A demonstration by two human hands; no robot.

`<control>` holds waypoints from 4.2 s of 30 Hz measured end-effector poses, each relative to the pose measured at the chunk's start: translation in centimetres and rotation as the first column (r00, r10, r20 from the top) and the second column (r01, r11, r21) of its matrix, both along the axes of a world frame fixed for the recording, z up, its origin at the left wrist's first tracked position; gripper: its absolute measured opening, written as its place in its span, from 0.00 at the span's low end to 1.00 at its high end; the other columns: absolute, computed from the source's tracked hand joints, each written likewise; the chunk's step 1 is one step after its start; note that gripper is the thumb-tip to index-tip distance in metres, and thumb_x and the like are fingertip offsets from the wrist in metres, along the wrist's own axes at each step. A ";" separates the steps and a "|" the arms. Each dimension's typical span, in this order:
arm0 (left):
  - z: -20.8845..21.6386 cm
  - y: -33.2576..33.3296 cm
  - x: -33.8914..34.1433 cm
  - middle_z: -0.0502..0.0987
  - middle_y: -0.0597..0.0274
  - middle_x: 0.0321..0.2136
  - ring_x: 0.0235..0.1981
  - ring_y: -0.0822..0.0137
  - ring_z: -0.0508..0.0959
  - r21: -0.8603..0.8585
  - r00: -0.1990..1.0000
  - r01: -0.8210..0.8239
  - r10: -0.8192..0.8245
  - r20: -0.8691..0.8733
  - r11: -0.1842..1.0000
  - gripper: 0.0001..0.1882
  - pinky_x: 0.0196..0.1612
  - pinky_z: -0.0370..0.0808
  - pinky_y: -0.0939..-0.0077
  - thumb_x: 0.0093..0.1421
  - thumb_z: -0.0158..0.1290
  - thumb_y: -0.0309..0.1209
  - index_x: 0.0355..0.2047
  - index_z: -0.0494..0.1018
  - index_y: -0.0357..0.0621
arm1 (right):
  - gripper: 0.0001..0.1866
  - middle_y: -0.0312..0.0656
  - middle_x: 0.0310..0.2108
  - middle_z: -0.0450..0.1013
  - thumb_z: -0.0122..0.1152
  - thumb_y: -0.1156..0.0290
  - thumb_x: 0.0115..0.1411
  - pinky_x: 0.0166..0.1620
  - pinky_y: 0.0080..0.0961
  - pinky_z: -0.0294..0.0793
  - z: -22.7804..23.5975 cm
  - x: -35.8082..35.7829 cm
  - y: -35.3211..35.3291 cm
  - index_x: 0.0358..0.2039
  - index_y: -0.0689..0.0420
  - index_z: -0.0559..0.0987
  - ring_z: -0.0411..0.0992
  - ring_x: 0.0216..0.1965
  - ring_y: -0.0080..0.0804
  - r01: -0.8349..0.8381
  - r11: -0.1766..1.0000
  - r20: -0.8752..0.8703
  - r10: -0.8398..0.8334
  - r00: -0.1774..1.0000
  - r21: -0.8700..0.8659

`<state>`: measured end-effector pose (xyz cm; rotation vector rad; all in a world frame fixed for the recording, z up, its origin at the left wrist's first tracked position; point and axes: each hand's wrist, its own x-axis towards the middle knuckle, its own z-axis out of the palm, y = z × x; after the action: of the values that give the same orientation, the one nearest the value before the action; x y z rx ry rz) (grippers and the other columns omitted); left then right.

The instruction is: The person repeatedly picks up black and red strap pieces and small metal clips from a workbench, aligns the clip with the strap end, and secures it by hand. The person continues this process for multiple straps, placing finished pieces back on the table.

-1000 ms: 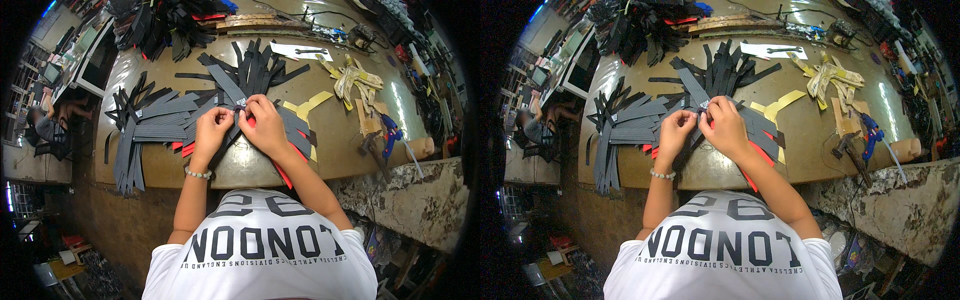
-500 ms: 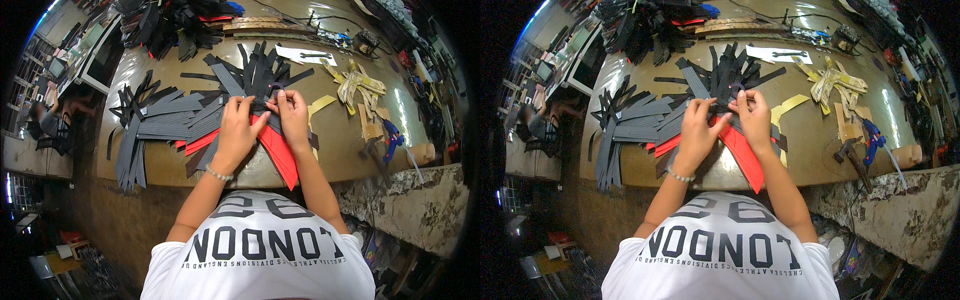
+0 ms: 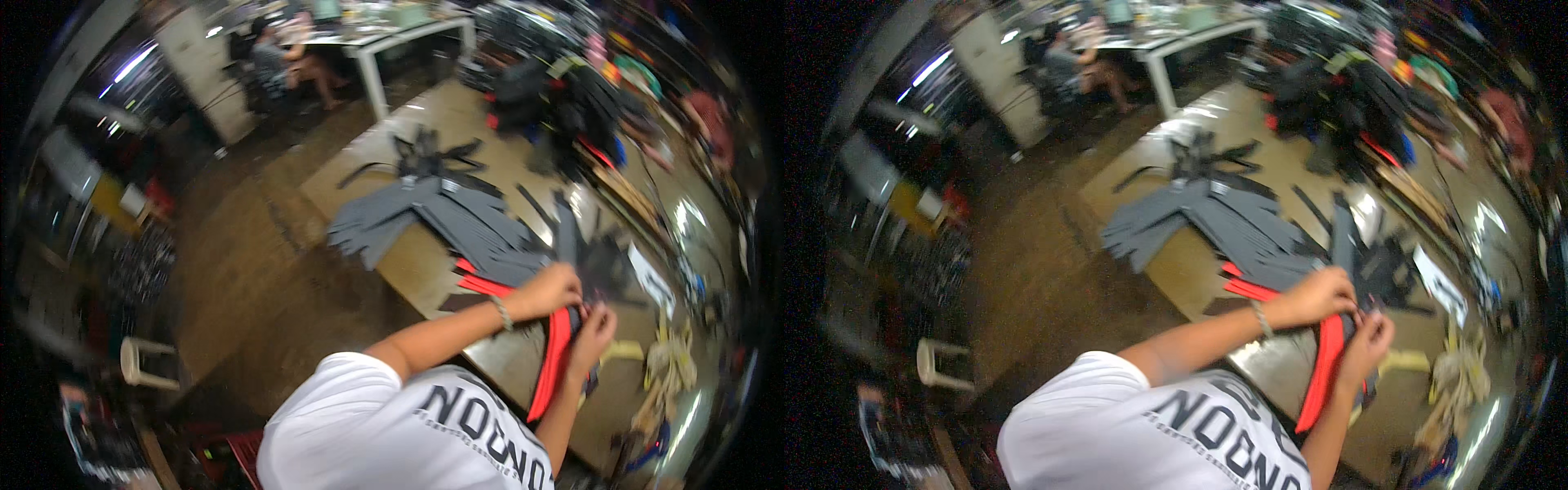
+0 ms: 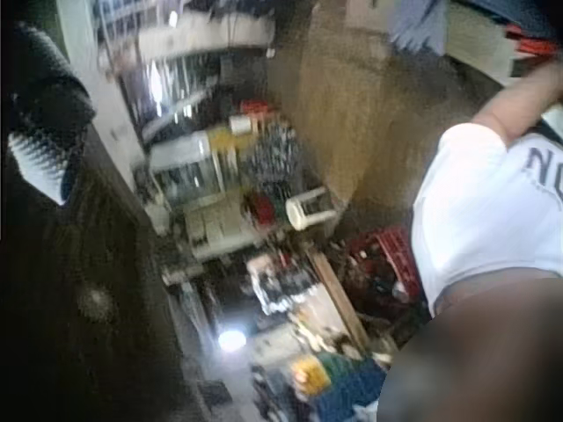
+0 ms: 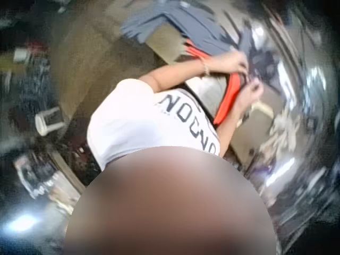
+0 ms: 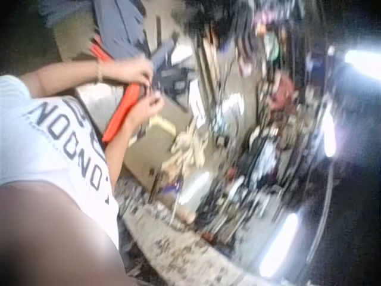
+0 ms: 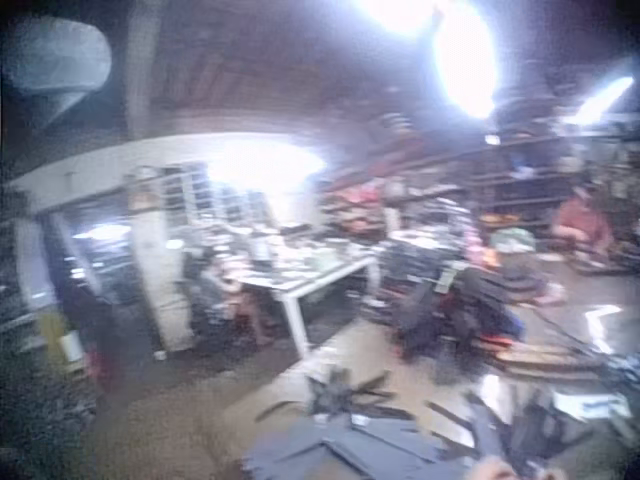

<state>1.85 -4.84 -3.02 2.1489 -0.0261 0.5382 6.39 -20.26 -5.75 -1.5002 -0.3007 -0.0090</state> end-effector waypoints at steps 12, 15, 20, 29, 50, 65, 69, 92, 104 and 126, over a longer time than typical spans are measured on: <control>-2.3 -0.9 1.1 0.71 0.44 0.33 0.33 0.43 0.74 0.032 0.997 -0.066 0.065 0.046 0.997 0.10 0.38 0.71 0.53 0.62 0.51 0.32 0.32 0.69 0.36 | 0.16 0.41 0.38 0.67 0.48 0.62 0.70 0.48 0.25 0.75 -1.1 0.7 -0.5 0.40 0.65 0.69 0.71 0.41 0.26 -0.016 1.000 0.010 0.017 1.000 -0.010; -2.6 -1.0 1.0 0.71 0.45 0.32 0.34 0.44 0.73 0.015 0.992 -0.083 0.081 0.098 0.996 0.09 0.38 0.71 0.53 0.62 0.51 0.31 0.33 0.69 0.36 | 0.15 0.41 0.38 0.68 0.48 0.62 0.70 0.47 0.24 0.75 -0.9 0.6 -0.4 0.39 0.65 0.69 0.71 0.40 0.26 -0.005 1.000 0.020 0.006 1.000 -0.011; -1.5 -0.4 0.3 0.71 0.48 0.33 0.36 0.47 0.74 -0.006 0.993 -0.003 0.004 0.115 1.000 0.09 0.40 0.72 0.58 0.59 0.55 0.31 0.34 0.72 0.37 | 0.14 0.41 0.37 0.68 0.49 0.63 0.69 0.46 0.23 0.75 -0.6 0.5 -0.2 0.39 0.64 0.69 0.71 0.38 0.25 0.020 0.999 0.020 -0.019 1.000 -0.043; 0.6 0.4 0.3 0.79 0.52 0.31 0.36 0.54 0.78 0.031 0.999 0.004 -0.003 -0.035 1.000 0.09 0.41 0.74 0.63 0.54 0.58 0.34 0.28 0.80 0.41 | 0.10 0.39 0.32 0.70 0.51 0.68 0.68 0.40 0.24 0.73 -0.2 -0.6 0.0 0.36 0.62 0.71 0.73 0.35 0.26 -0.022 1.000 0.023 0.022 0.999 0.001; -0.4 -0.1 0.1 0.77 0.52 0.25 0.24 0.64 0.75 -0.088 0.983 -0.180 0.176 -0.052 0.980 0.13 0.30 0.71 0.70 0.62 0.54 0.34 0.33 0.74 0.33 | 0.08 0.48 0.39 0.69 0.60 0.77 0.57 0.37 0.24 0.81 1.8 -1.4 1.6 0.26 0.67 0.72 0.74 0.36 0.32 0.149 0.972 0.190 -0.114 0.975 -0.184; -1.2 0.4 0.0 0.74 0.67 0.23 0.22 0.79 0.69 -0.272 0.984 -0.146 0.112 -0.139 0.951 0.11 0.26 0.67 0.82 0.63 0.54 0.34 0.34 0.74 0.36 | 0.07 0.44 0.37 0.70 0.61 0.78 0.56 0.38 0.19 0.78 2.1 -1.6 1.9 0.25 0.67 0.73 0.73 0.34 0.24 0.132 0.938 0.234 -0.057 0.970 -0.319; -0.2 1.0 0.0 0.72 0.69 0.23 0.22 0.80 0.70 -0.602 0.981 -0.142 0.028 -0.194 0.785 0.11 0.26 0.69 0.85 0.66 0.52 0.35 0.37 0.73 0.39 | 0.08 0.45 0.36 0.71 0.59 0.75 0.58 0.39 0.24 0.79 1.8 -1.3 1.9 0.29 0.66 0.73 0.75 0.32 0.30 0.134 0.973 0.150 -0.106 0.983 -0.186; 0.1 -2.9 -3.2 0.72 0.50 0.32 0.36 0.50 0.71 0.198 0.979 -0.202 0.191 0.075 0.959 0.05 0.42 0.68 0.60 0.62 0.51 0.25 0.35 0.70 0.34 | 0.05 0.47 0.42 0.71 0.60 0.81 0.55 0.41 0.21 0.77 1.8 -1.5 0.4 0.26 0.67 0.73 0.75 0.36 0.25 -0.033 0.995 0.155 0.047 0.987 -0.092; -0.6 -1.4 -3.3 0.73 0.48 0.29 0.31 0.55 0.74 0.005 0.977 -0.212 0.211 0.034 0.977 0.09 0.37 0.71 0.64 0.65 0.48 0.29 0.34 0.69 0.32 | 0.05 0.43 0.45 0.70 0.59 0.78 0.58 0.40 0.15 0.74 1.5 -1.5 -0.1 0.27 0.66 0.73 0.71 0.37 0.19 -0.046 0.972 0.230 0.101 0.968 -0.232; 8.3 8.9 -11.3 0.60 0.74 0.19 0.14 0.82 0.53 -0.874 0.801 -0.027 0.533 0.272 0.485 0.09 0.16 0.51 0.87 0.70 0.43 0.36 0.34 0.68 0.47 | 0.09 0.38 0.27 0.73 0.56 0.68 0.64 0.32 0.21 0.71 0.8 -1.4 0.3 0.34 0.62 0.74 0.69 0.29 0.18 0.130 0.978 0.110 -0.114 0.987 -0.161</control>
<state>-9.48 4.05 5.26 0.9699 0.2740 1.0735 4.98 -19.96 -4.96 -1.6869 -0.2955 -0.1614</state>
